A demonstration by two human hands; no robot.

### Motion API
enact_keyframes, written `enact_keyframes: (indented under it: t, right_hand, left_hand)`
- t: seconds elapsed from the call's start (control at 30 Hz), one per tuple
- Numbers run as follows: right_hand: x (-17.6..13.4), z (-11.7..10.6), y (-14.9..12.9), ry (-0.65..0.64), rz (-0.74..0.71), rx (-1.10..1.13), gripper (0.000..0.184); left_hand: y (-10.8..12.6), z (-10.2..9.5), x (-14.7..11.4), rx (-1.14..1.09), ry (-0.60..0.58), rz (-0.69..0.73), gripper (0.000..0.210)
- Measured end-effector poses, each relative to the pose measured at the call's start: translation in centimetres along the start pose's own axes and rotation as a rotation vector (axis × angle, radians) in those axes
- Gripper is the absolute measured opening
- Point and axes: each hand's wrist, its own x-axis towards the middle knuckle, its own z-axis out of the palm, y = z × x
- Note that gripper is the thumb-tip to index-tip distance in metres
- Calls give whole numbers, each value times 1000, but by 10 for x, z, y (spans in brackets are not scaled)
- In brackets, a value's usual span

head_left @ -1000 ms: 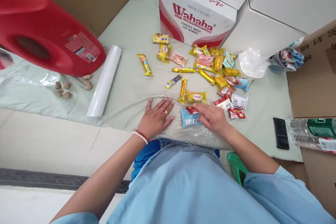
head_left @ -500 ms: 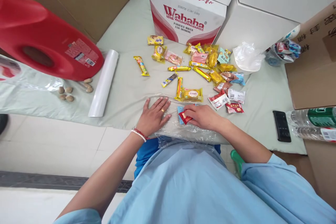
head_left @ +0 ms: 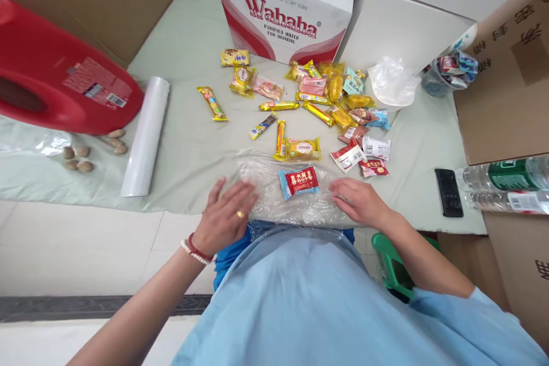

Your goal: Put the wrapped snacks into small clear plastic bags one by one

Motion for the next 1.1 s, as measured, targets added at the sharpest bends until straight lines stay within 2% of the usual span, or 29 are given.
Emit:
enact_keyframes:
  t: [0.1, 0.2, 0.3, 0.4, 0.47, 0.57, 0.63, 0.7, 0.77, 0.87, 0.93, 1.0, 1.07, 1.1]
  right_hand:
    - [-46, 6, -1, -163, -54, -7, 34]
    - [-75, 35, -3, -235, -90, -98, 52]
    - [-86, 68, 1, -130, -82, -164, 49]
    - [-84, 80, 9, 1, -40, -88, 29]
    - [-79, 71, 13, 40, -1, 59, 22]
    - [-63, 43, 16, 54, 116, 343, 26]
    - [-49, 23, 19, 66, 205, 475, 31]
    - [-33, 8, 24, 85, 276, 512, 38]
    - [-17, 1, 32, 112, 353, 480, 44]
    - [5, -1, 43, 91, 461, 345, 44]
    - [15, -1, 46, 6, 541, 193, 38]
    - [22, -5, 44, -115, 642, -16, 29]
    - [26, -14, 40, -212, 718, -201, 25]
    - [29, -21, 37, -225, 733, -257, 25]
  left_hand:
    - [16, -1, -25, -72, -125, 250, 46]
    - [21, 14, -43, -25, -216, 291, 49]
    - [19, 32, -52, -7, -192, 231, 49]
    - [22, 38, -48, -89, -142, 146, 38]
    - [27, 31, -40, -193, -119, 40, 28]
    - [28, 9, -18, -364, -90, -185, 15]
    - [22, -6, 0, -442, -72, -343, 17]
    - [12, -15, 17, -470, -45, -473, 21]
    - [0, -16, 32, -464, -15, -553, 25]
    - [-16, -3, 47, -396, -18, -687, 28]
    - [-27, 7, 51, -315, -43, -843, 26]
    - [-38, 10, 51, -217, -16, -996, 26]
    - [-46, 1, 50, -106, 122, -1103, 33]
    - [-47, -7, 49, -40, 244, -1127, 34]
